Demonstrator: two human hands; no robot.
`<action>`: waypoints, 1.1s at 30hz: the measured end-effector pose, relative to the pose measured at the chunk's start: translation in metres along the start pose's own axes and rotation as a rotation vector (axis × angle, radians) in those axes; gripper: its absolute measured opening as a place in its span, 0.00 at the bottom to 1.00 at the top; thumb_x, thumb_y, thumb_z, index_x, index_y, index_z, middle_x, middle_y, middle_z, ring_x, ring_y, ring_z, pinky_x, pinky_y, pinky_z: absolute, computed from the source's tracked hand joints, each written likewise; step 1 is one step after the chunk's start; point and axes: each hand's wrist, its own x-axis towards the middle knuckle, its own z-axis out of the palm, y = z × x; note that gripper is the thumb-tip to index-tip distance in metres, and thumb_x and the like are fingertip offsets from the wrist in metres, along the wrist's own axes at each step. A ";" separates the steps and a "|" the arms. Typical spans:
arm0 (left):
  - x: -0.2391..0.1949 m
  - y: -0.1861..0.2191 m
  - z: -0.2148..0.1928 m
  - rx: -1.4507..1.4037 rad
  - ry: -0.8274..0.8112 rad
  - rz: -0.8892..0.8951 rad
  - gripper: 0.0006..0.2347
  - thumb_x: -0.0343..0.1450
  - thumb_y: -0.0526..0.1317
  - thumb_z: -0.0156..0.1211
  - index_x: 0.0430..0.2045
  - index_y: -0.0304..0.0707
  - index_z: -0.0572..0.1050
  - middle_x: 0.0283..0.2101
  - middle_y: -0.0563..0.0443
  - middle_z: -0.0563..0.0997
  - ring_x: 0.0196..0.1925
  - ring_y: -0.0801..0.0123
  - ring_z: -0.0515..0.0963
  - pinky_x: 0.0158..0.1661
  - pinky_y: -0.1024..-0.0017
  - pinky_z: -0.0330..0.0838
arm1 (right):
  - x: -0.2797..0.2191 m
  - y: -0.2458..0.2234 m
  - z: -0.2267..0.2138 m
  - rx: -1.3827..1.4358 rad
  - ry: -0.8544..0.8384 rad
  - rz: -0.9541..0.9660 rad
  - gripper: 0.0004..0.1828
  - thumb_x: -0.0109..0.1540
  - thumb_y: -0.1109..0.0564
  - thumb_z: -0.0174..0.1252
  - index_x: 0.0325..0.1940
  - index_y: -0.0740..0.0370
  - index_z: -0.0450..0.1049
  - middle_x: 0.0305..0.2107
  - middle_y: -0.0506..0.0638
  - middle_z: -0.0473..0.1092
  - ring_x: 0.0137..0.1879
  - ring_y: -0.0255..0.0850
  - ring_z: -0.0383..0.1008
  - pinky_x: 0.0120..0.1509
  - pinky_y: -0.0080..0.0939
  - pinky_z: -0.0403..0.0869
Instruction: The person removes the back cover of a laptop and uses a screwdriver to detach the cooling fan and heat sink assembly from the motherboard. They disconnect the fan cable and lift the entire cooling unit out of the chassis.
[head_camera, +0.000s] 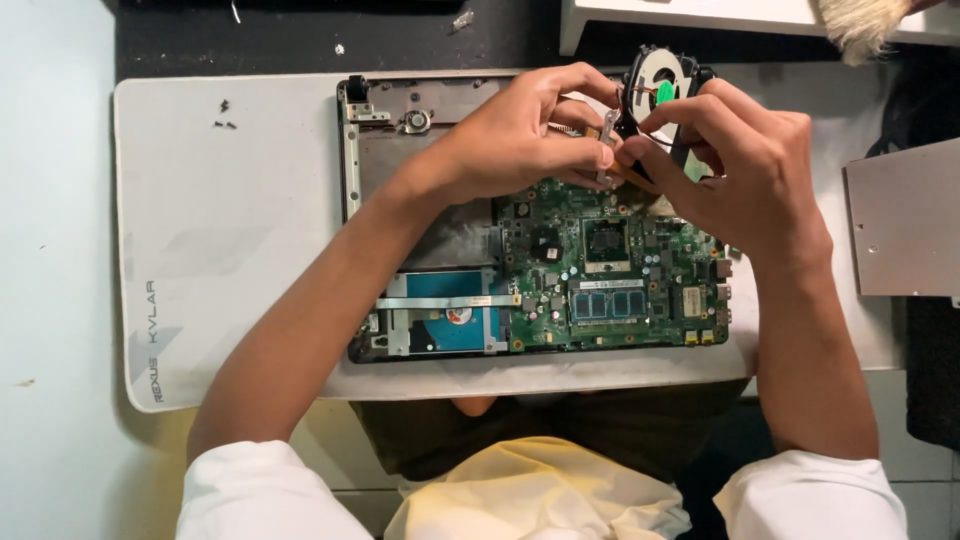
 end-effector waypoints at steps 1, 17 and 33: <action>0.001 -0.003 0.001 0.000 -0.001 0.001 0.26 0.77 0.39 0.72 0.69 0.29 0.68 0.55 0.33 0.91 0.55 0.55 0.97 0.60 0.63 0.98 | 0.001 -0.001 -0.002 -0.001 0.000 0.000 0.14 0.84 0.57 0.87 0.60 0.67 0.87 0.40 0.52 0.74 0.35 0.40 0.71 0.39 0.41 0.67; 0.004 -0.020 0.014 -0.120 -0.123 0.031 0.25 0.79 0.30 0.74 0.70 0.37 0.67 0.59 0.31 0.92 0.63 0.53 0.95 0.67 0.60 0.94 | 0.001 -0.002 0.022 -0.139 0.163 -0.026 0.01 0.90 0.65 0.69 0.65 0.64 0.83 0.43 0.55 0.77 0.32 0.45 0.68 0.37 0.46 0.63; 0.009 -0.008 -0.010 -0.033 0.170 -0.061 0.19 0.80 0.31 0.59 0.68 0.25 0.72 0.41 0.37 0.93 0.49 0.59 0.96 0.45 0.66 0.95 | -0.018 0.043 -0.013 0.350 0.252 0.408 0.13 0.94 0.67 0.68 0.58 0.80 0.86 0.32 0.52 0.67 0.34 0.35 0.58 0.38 0.39 0.51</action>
